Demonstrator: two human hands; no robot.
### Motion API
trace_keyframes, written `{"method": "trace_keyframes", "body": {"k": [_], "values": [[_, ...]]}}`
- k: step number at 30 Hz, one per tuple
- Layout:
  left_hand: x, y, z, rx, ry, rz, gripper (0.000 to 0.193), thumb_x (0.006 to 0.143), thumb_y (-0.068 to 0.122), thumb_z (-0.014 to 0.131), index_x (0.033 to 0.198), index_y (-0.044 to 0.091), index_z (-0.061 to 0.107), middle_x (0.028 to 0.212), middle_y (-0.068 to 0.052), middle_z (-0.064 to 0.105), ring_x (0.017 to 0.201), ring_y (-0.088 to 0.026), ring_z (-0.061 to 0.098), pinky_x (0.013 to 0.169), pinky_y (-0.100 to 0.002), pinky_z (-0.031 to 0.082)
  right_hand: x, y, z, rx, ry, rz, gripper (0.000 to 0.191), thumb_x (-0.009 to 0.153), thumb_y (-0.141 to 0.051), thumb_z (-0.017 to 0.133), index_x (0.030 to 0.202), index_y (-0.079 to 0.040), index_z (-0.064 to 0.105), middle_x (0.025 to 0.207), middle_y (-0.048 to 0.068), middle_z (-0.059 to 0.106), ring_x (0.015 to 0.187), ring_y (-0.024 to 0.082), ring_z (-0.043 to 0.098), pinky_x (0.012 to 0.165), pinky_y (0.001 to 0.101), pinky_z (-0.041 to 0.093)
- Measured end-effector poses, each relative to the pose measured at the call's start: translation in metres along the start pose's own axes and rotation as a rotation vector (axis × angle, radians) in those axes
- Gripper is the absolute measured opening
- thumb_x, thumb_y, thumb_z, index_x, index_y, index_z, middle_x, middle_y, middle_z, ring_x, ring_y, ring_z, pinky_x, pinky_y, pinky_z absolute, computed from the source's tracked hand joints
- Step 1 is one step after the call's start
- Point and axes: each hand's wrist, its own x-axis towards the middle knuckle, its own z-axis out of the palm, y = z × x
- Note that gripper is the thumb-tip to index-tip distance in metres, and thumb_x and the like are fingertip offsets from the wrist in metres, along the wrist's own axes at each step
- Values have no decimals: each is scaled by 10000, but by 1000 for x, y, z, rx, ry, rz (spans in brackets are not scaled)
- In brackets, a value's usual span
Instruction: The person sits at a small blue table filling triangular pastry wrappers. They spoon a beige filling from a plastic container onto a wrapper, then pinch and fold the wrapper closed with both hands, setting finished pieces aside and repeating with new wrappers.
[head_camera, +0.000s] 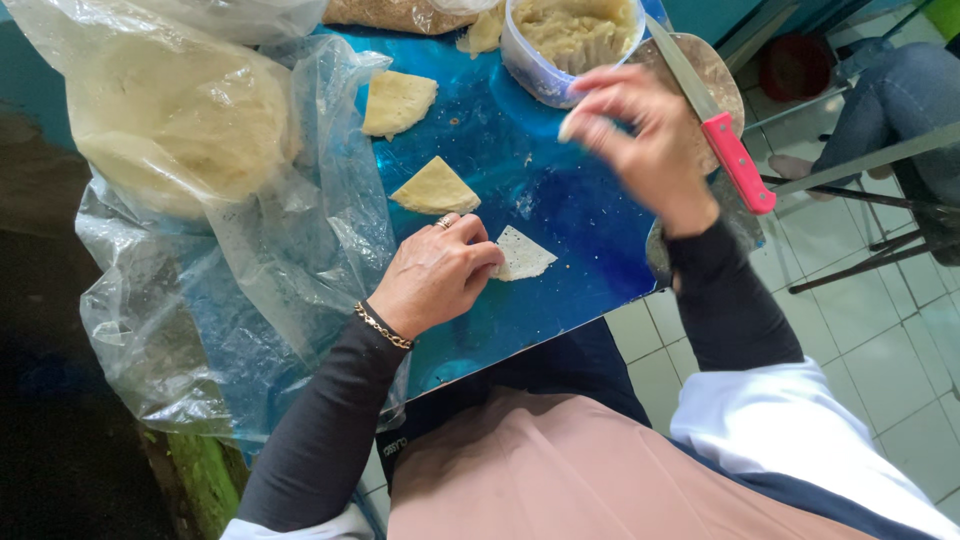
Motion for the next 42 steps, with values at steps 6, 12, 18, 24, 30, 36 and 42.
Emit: {"method": "trace_keyframes", "body": {"k": [6,12,18,24,30,36,42], "values": [[-1,-1,-1,-12,4,-10,94,813,123,720,901,139,750,928,-66,632,917,-290,639,785,-429,524,-48,-20,48,-460,-130,-387,139,901,-166,813,1019,-134,747,1291,53,659,1204,280,599,1041,423,429],[-2,-7,2,-20,23,-14,92,812,122,721,899,140,741,925,-59,623,915,-283,641,784,-433,523,-73,-20,54,-889,-289,-602,440,964,-173,653,1400,-118,666,1526,33,557,1334,216,544,1104,411,419],[-1,-8,2,14,-7,-25,55,812,128,722,866,134,728,927,-59,622,919,-279,639,771,-429,518,-73,-15,43,-1158,-337,-642,565,970,-216,602,1530,-203,530,1591,11,480,1325,225,514,1087,414,402],[0,-5,1,3,-5,-6,62,804,121,713,859,137,735,936,-61,628,919,-284,638,780,-426,520,-39,14,21,-1009,-260,-615,406,1026,-123,658,1419,-178,576,1541,31,523,1373,247,482,1122,435,349],[3,1,-3,-7,-19,-8,74,804,113,707,865,135,742,938,-64,634,911,-292,636,777,-425,521,6,55,8,-824,24,-182,587,849,-66,618,1429,22,599,1591,213,451,1484,398,368,1202,622,171],[5,-2,-7,-28,4,-11,68,795,106,705,853,131,731,936,-61,635,904,-288,633,775,-426,518,-23,54,13,-1154,81,-304,375,955,-75,658,1323,-116,714,1645,113,460,1522,328,359,1246,612,97],[8,-10,-11,-45,13,-13,34,800,114,710,829,129,718,899,-72,620,872,-285,641,731,-428,515,32,48,-9,-666,142,-260,260,969,-57,668,1193,-123,783,1491,125,577,1371,358,511,1166,534,339]]}}
